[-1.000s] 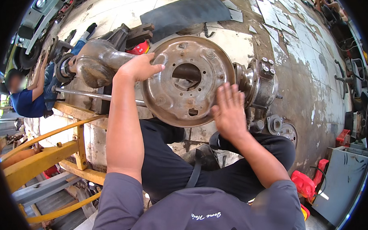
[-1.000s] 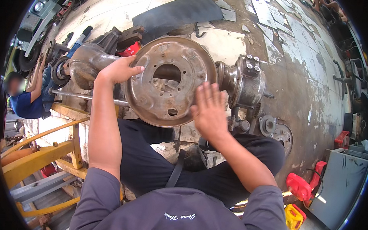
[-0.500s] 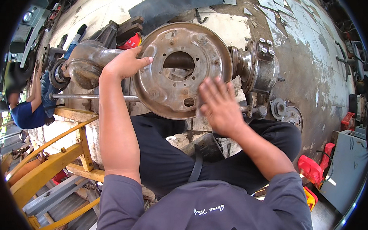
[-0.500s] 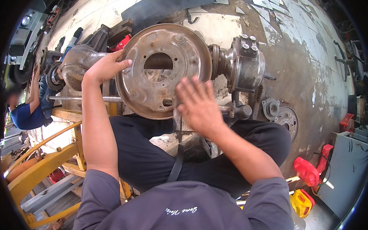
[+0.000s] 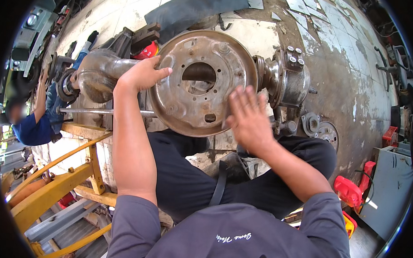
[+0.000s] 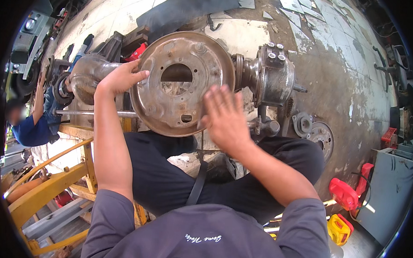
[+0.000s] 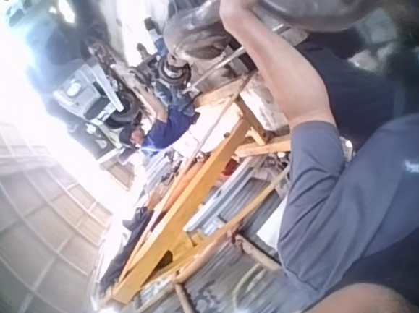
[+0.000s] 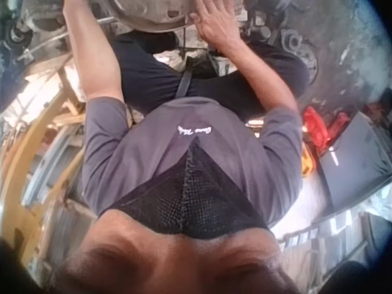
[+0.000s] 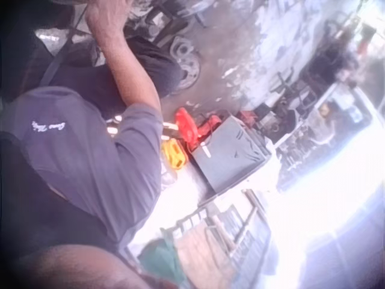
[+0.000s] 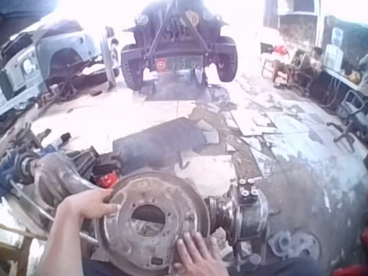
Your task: The person scrubs the surface of a brake drum with a small abrasive pad while sitting on the floor. They rotate the drum and continue scrubbing different areas.
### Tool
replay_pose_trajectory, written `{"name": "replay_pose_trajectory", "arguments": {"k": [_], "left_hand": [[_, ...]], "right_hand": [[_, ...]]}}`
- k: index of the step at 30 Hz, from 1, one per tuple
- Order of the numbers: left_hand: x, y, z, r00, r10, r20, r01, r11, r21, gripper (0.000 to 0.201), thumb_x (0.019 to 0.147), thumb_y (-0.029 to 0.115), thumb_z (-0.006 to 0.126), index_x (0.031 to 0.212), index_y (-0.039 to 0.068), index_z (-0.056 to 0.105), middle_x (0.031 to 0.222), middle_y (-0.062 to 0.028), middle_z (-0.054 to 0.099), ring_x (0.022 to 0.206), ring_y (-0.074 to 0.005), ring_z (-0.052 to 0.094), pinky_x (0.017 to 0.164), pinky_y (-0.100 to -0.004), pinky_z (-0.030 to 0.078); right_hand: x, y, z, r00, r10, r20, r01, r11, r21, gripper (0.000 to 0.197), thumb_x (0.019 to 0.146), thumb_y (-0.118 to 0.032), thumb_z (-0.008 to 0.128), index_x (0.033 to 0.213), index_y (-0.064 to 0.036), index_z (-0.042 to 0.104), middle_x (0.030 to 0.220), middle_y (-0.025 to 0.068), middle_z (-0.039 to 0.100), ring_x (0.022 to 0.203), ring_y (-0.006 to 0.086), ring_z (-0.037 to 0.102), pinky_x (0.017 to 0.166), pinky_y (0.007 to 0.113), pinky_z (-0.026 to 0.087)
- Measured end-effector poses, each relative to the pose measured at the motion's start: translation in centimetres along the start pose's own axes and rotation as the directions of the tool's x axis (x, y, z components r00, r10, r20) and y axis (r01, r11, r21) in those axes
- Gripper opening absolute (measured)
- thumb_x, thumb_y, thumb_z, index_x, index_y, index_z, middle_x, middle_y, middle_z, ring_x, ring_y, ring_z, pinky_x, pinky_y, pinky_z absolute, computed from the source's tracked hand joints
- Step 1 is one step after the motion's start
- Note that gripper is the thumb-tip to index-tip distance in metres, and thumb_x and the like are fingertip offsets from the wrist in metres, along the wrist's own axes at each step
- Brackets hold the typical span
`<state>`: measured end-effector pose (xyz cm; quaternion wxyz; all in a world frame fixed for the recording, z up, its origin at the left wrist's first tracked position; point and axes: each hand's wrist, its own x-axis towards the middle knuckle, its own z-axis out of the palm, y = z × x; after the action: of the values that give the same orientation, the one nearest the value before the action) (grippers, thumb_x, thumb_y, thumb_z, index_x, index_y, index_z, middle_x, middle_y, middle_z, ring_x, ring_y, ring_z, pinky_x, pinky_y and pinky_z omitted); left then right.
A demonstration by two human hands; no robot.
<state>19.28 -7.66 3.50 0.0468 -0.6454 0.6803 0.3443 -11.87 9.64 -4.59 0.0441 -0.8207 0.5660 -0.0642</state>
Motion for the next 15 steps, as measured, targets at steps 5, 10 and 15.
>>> {"name": "replay_pose_trajectory", "arguments": {"k": [5, 10, 15], "left_hand": [[-0.8, 0.7, -0.3, 0.999, 0.046, -0.007, -0.046, 0.998, -0.052, 0.081, 0.095, 0.043, 0.071, 0.149, -0.01, 0.043, 0.148, -0.0305, 0.052, 0.141, -0.0359, 0.05, 0.116, -0.0393, 0.039], [1.3, -1.8, 0.8, 0.981, 0.17, -0.096, -0.175, 0.983, -0.049, 0.069, 0.095, 0.033, 0.072, 0.143, -0.011, 0.049, 0.141, -0.0314, 0.058, 0.134, -0.0364, 0.057, 0.111, -0.0399, 0.042], [1.2, -2.4, 1.2, 0.987, 0.133, -0.093, -0.141, 0.986, -0.093, 0.073, 0.095, 0.027, 0.072, 0.148, -0.014, 0.042, 0.138, -0.0289, 0.062, 0.124, -0.0318, 0.064, 0.106, -0.038, 0.046]], "right_hand": [[0.4, 1.3, -0.5, 0.997, -0.005, -0.083, 0.012, 0.997, 0.08, 0.058, 0.106, -0.037, 0.044, 0.157, -0.0105, 0.042, 0.166, 0.0154, 0.033, 0.157, 0.0351, 0.022, 0.125, 0.062, 0.01], [0.0, 0.1, 0.4, 0.994, -0.031, -0.104, 0.041, 0.995, 0.093, 0.06, 0.1, -0.03, 0.054, 0.152, -0.001, 0.045, 0.163, 0.0204, 0.037, 0.156, 0.0379, 0.024, 0.126, 0.061, 0.011], [0.5, 1.6, 0.2, 0.993, -0.025, -0.112, 0.053, 0.965, 0.258, 0.065, 0.106, -0.04, 0.047, 0.155, 0.0015, 0.038, 0.163, 0.0235, 0.034, 0.155, 0.0399, 0.025, 0.125, 0.057, 0.018]]}}
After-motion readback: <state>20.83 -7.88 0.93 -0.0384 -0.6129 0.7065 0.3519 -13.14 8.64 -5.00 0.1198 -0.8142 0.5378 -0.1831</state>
